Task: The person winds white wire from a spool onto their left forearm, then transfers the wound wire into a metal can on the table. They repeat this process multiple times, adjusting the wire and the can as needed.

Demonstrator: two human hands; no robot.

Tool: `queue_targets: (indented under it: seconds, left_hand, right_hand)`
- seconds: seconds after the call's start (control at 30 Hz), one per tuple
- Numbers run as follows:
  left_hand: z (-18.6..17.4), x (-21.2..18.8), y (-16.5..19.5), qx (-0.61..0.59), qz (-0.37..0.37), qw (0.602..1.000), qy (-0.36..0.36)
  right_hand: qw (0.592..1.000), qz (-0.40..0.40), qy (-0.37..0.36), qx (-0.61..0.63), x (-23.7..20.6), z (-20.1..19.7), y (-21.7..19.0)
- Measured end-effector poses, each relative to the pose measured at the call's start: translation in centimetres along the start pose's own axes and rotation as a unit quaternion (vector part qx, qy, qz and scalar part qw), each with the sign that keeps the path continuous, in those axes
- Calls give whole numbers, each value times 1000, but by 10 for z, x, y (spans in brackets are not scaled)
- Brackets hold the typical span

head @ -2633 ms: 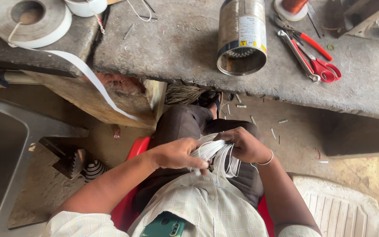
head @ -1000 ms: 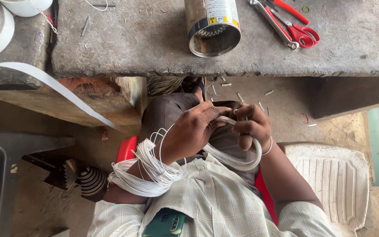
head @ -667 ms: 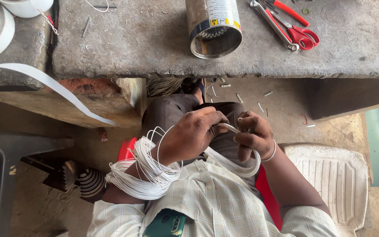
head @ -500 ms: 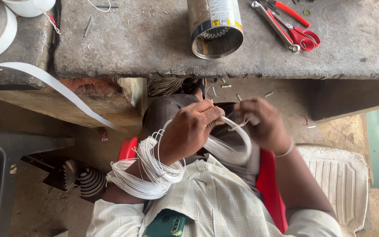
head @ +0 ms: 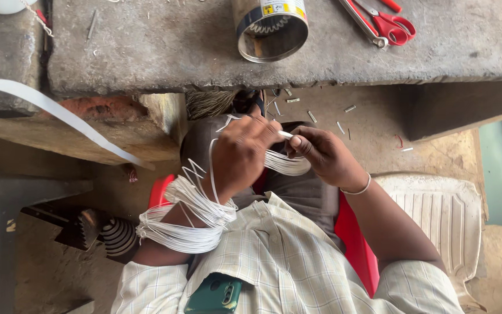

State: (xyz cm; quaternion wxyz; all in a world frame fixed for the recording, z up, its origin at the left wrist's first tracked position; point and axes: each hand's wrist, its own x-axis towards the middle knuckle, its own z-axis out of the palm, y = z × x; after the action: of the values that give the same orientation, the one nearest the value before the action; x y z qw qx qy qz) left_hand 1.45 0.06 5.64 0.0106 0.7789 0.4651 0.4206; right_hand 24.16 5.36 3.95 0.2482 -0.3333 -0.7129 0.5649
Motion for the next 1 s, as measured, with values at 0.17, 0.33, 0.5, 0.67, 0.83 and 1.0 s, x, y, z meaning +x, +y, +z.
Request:
queue_targets:
  seconds: [0.17,0.33,0.5,0.67,0.83,1.0]
  left_hand:
    - [-10,4,-14,-63,-99,992,42]
    - [-3,3,-20,-124,-160,979,-3]
    - [13,-2,-9,-48,34,998,10]
    - [19,-4,-5,-200,-46,978,-38]
    - [22,-6,-6,-220,-127,967,15]
    - [34,-6,-8,-195,-163,964,78]
  right_hand:
    - [995,-32,16,93,-9,6,12]
    - [992,-42,82,91,-12,10,10]
    - [989,24,4,-144,1,-8,-17]
    - [994,52,-44,-85,16,-8,-29]
    - [998,-37,42,-10,16,6,-8]
    - [948,-102,195,229,22,47,36]
